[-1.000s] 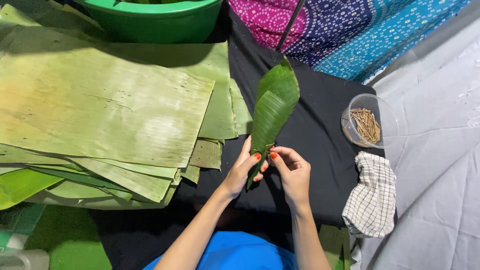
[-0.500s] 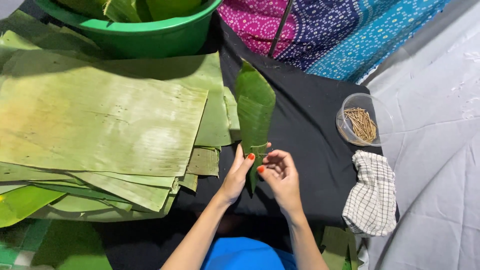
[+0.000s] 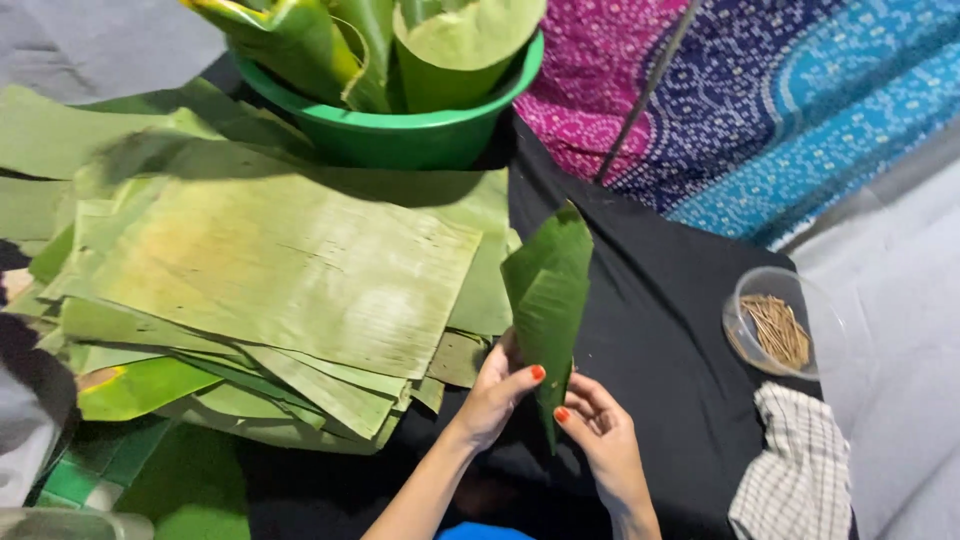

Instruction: Wiping banana leaves with a cloth, folding them into conical shapes, and securing them with small wooden sticks.

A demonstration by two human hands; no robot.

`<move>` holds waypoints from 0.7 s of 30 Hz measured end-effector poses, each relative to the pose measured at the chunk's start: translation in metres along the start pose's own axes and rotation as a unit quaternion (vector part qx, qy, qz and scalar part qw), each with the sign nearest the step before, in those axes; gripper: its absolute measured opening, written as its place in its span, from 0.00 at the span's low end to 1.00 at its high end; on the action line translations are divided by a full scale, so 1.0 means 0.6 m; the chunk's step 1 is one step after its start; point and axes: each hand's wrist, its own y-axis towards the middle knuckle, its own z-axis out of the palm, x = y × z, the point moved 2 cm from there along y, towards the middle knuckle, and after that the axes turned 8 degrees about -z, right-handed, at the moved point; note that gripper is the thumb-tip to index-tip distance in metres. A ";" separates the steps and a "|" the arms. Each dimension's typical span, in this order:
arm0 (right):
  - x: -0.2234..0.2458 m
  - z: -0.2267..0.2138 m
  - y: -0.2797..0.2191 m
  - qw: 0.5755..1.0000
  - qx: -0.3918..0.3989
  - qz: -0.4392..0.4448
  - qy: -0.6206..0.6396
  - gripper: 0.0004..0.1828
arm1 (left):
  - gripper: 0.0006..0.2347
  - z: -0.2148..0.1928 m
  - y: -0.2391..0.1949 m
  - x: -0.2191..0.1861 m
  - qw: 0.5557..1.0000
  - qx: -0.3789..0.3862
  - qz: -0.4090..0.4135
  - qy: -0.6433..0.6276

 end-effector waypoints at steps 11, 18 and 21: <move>-0.048 0.046 0.038 0.993 0.062 -0.073 -0.064 0.39 | 0.32 -0.005 -0.063 -0.102 0.990 -0.076 0.021 0.117; -0.009 0.127 0.096 0.962 0.070 -0.215 -0.151 0.34 | 0.31 -0.060 -0.052 -0.132 0.981 -0.129 0.090 0.110; -0.029 0.127 0.122 0.956 0.040 -0.211 -0.198 0.34 | 0.32 -0.060 -0.038 -0.145 0.977 -0.187 0.053 0.086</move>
